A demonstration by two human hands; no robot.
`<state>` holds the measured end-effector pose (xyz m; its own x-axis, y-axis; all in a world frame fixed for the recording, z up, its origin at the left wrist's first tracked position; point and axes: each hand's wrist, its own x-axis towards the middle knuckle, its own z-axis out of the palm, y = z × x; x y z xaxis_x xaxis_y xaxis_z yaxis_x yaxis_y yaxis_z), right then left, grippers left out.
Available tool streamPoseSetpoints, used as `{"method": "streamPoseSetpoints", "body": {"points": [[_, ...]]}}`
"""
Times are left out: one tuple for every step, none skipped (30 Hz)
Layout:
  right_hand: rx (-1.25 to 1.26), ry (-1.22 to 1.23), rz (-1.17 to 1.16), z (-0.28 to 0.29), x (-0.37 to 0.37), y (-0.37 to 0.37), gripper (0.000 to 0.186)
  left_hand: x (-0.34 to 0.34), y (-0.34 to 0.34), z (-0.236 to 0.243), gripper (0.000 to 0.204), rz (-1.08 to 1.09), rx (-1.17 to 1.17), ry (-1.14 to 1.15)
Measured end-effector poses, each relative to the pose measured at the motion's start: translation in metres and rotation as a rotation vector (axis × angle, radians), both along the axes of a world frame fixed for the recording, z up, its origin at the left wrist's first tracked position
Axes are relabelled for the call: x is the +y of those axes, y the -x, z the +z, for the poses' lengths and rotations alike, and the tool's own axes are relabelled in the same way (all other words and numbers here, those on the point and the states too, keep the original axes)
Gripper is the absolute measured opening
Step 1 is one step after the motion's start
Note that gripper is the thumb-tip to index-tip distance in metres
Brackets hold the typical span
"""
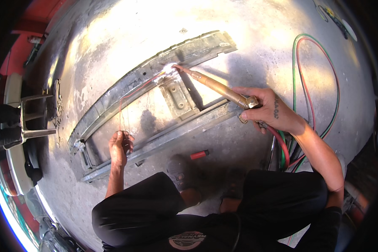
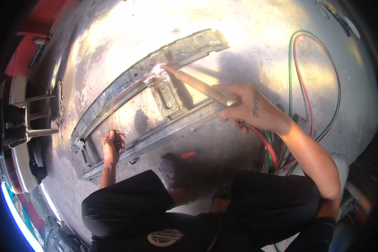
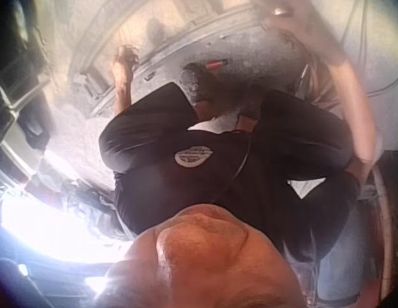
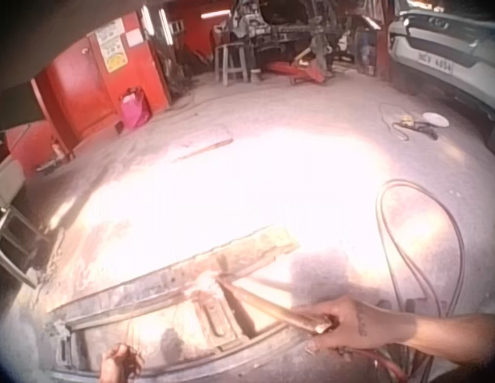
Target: The person sits on the floor and uses a welding torch to join two metal pieces. They feed a filler rod into the molten pool with their left hand while guiding the torch with their right hand, creating a continuous weld bead along the seam.
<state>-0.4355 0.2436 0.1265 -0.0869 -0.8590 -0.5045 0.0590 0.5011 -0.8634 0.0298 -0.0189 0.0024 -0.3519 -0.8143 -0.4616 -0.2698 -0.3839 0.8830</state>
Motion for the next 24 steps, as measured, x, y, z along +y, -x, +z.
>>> {"method": "streamPoseSetpoints", "body": {"points": [[0.003,-0.002,0.0,0.0,0.0,0.0,0.067,0.0,-0.001,-0.001,0.036,-0.003,0.002,0.001],[0.005,-0.004,-0.001,-0.001,0.0,0.0,0.067,0.0,0.0,-0.001,0.035,-0.006,0.004,0.002],[0.008,-0.007,-0.002,-0.001,0.0,0.0,0.068,0.0,0.0,-0.001,0.036,-0.002,0.001,0.001],[0.007,-0.003,-0.002,0.0,0.0,0.0,0.067,0.0,0.001,-0.001,0.036,0.001,-0.002,0.001],[0.006,0.002,-0.002,0.001,0.0,0.0,0.066,0.0,0.001,0.0,0.036,0.005,-0.006,0.001],[0.005,0.006,-0.001,0.002,0.0,0.0,0.065,0.0,0.001,0.0,0.036,0.005,-0.003,0.001],[0.009,0.001,-0.003,0.004,0.0,-0.001,0.064,0.0,0.001,0.0,0.036,0.006,-0.001,0.0],[0.012,-0.005,-0.005,0.008,-0.002,-0.002,0.062,0.0,0.001,-0.001,0.036,0.007,0.002,-0.001],[0.016,-0.01,-0.008,0.01,-0.003,-0.002,0.061,0.0,0.0,0.0,0.036,0.006,0.002,-0.002],[0.016,-0.008,-0.009,0.01,-0.003,-0.003,0.059,0.0,0.0,0.0,0.036,0.006,0.002,-0.004],[0.017,-0.007,-0.012,0.011,-0.003,-0.003,0.058,0.0,0.0,0.0,0.036,0.006,0.002,-0.005],[0.018,-0.005,-0.014,0.011,-0.003,-0.003,0.056,0.0,0.0,0.0,0.036,0.007,-0.001,-0.004],[0.02,0.001,-0.02,0.011,-0.003,-0.003,0.057,-0.001,0.0,0.0,0.036,0.007,-0.004,-0.003],[0.023,0.006,-0.027,0.01,-0.002,-0.003,0.057,-0.001,0.0,-0.001,0.036,0.007,-0.007,-0.003],[0.025,0.01,-0.034,0.009,-0.002,-0.003,0.058,-0.001,0.0,-0.001,0.037,0.01,-0.009,-0.004],[0.026,0.01,-0.035,0.009,-0.002,-0.003,0.057,0.0,0.0,-0.002,0.037,0.012,-0.01,-0.006],[0.028,0.011,-0.036,0.009,-0.002,-0.004,0.056,0.0,0.0,-0.002,0.037,0.013,-0.012,-0.006],[0.03,0.011,-0.038,0.008,-0.001,-0.004,0.055,0.0,0.001,-0.002,0.037,0.012,-0.009,-0.005],[0.029,0.011,-0.036,0.008,-0.001,-0.004,0.055,-0.001,0.001,-0.001,0.037,0.01,-0.007,-0.005],[0.027,0.01,-0.033,0.007,-0.001,-0.004,0.054,-0.001,0.001,-0.001,0.037,0.009,-0.005,-0.005],[0.025,0.01,-0.031,0.007,-0.001,-0.004,0.054,-0.001,0.001,-0.001,0.037,0.008,-0.001,-0.002],[0.023,0.01,-0.027,0.008,-0.002,-0.004,0.054,0.0,0.001,-0.001,0.036,0.006,0.002,0.001],[0.02,0.009,-0.023,0.009,-0.002,-0.004,0.053,0.0,0.002,0.0,0.036,0.004,0.006,0.003],[0.017,0.009,-0.02,0.01,-0.002,-0.003,0.053,0.0,0.002,-0.001,0.036,0.001,0.009,0.002]]}}
